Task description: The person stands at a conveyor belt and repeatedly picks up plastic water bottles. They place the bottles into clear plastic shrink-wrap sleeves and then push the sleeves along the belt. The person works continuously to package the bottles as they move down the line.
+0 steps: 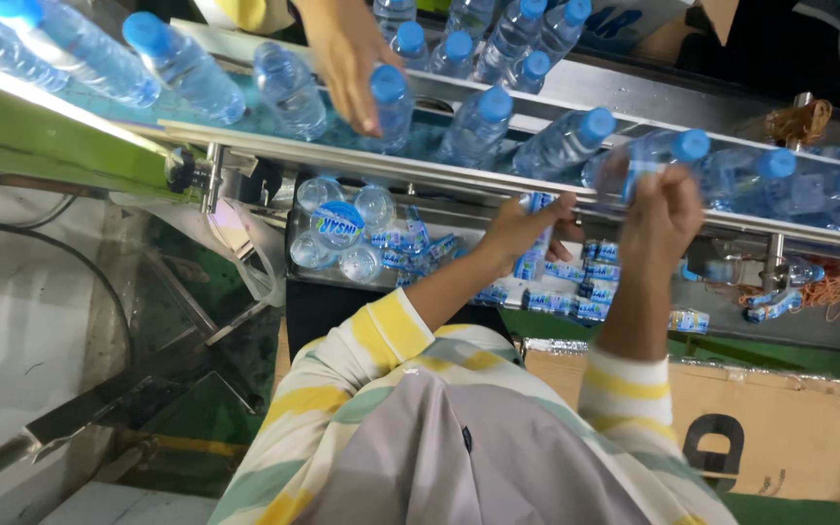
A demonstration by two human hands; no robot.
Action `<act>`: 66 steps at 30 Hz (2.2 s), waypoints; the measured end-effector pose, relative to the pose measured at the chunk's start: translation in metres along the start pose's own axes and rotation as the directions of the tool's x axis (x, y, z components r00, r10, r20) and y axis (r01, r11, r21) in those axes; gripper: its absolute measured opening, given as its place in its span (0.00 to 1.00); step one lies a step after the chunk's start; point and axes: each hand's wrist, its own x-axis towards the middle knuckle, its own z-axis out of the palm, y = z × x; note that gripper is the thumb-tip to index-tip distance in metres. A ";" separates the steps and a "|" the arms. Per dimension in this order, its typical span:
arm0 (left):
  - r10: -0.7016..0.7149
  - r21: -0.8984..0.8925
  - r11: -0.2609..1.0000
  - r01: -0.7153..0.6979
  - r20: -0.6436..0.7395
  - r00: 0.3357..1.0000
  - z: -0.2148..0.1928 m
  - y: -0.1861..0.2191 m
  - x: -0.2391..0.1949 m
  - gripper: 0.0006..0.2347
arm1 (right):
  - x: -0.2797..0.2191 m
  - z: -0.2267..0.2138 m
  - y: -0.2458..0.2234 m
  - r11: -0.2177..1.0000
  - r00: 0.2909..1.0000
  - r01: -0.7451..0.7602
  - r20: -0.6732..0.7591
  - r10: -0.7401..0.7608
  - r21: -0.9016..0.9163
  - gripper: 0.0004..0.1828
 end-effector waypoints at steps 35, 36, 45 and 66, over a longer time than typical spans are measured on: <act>-0.131 0.090 0.986 0.138 -0.085 0.988 0.005 0.009 -0.016 0.23 | 0.030 -0.056 -0.019 0.814 0.985 0.096 0.174 0.006 -0.572 0.07; -0.137 0.017 0.990 0.139 -0.074 0.988 0.001 0.005 -0.018 0.19 | 0.041 -0.067 -0.015 0.508 0.897 0.422 0.427 -0.114 -0.751 0.04; -0.063 -0.223 0.973 0.066 0.017 0.998 -0.040 -0.018 -0.015 0.22 | 0.062 -0.097 0.032 0.483 0.880 0.466 0.446 -0.165 -0.741 0.51; 0.141 -0.247 0.952 -0.179 -0.165 0.976 -0.107 -0.012 -0.013 0.13 | 0.048 0.060 0.057 0.559 0.595 0.781 0.605 -0.529 -0.279 0.05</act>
